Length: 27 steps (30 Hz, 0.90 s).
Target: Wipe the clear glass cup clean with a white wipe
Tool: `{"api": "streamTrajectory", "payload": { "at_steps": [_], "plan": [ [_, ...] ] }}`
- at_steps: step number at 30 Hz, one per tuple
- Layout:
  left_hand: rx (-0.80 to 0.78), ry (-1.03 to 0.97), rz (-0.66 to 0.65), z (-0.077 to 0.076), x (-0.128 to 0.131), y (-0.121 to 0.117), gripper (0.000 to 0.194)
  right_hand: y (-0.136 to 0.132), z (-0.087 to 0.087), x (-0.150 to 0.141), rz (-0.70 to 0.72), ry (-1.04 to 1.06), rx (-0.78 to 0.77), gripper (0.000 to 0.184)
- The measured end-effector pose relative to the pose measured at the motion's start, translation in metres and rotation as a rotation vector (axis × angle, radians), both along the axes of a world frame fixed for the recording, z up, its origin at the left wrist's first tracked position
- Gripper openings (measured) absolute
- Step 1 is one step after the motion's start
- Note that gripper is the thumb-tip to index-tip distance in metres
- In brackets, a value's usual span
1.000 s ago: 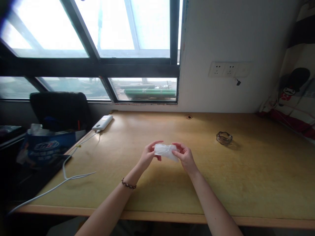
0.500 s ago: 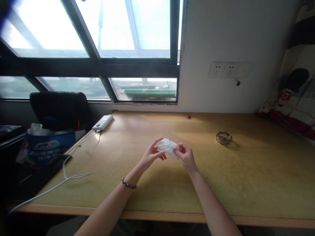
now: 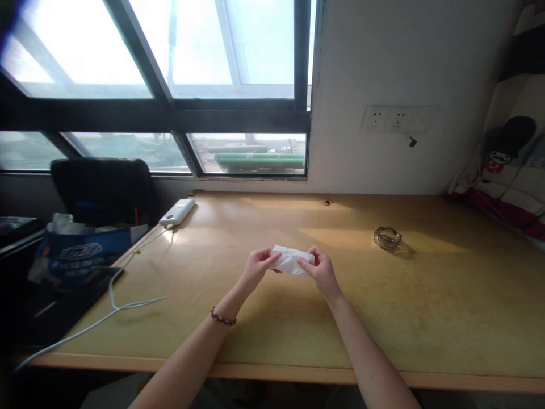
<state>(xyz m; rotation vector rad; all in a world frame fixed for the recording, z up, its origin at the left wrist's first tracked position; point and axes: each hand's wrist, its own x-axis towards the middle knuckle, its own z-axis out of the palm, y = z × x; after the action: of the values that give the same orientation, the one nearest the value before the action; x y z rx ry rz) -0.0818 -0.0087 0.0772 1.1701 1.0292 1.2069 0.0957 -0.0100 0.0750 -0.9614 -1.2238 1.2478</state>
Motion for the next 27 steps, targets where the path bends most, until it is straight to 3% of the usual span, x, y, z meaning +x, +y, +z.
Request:
{"api": "streamTrajectory", "payload": {
  "at_steps": [9,12,17,22,25,27],
  "plan": [
    [0.034,0.021,0.153,-0.006,0.002,-0.003,0.039,-0.008,0.004,-0.005,-0.001,-0.093,0.056,0.023],
    [-0.002,-0.015,0.141,-0.005,0.003,-0.003,0.036,-0.007,0.004,-0.007,-0.046,-0.071,0.096,0.029],
    [-0.105,0.0,-0.011,-0.004,0.007,-0.002,0.078,-0.001,-0.003,-0.006,-0.099,-0.026,0.092,0.045],
    [-0.076,0.039,-0.011,-0.01,0.007,-0.001,0.055,0.003,-0.009,-0.006,-0.115,0.048,0.044,0.052],
    [-0.048,0.019,-0.003,-0.011,0.007,0.0,0.06,0.006,-0.01,-0.004,-0.132,0.138,-0.029,0.057],
    [-0.022,0.027,0.004,-0.01,0.008,-0.002,0.068,0.008,-0.011,-0.002,-0.077,0.178,-0.135,0.046]
  ]
}}
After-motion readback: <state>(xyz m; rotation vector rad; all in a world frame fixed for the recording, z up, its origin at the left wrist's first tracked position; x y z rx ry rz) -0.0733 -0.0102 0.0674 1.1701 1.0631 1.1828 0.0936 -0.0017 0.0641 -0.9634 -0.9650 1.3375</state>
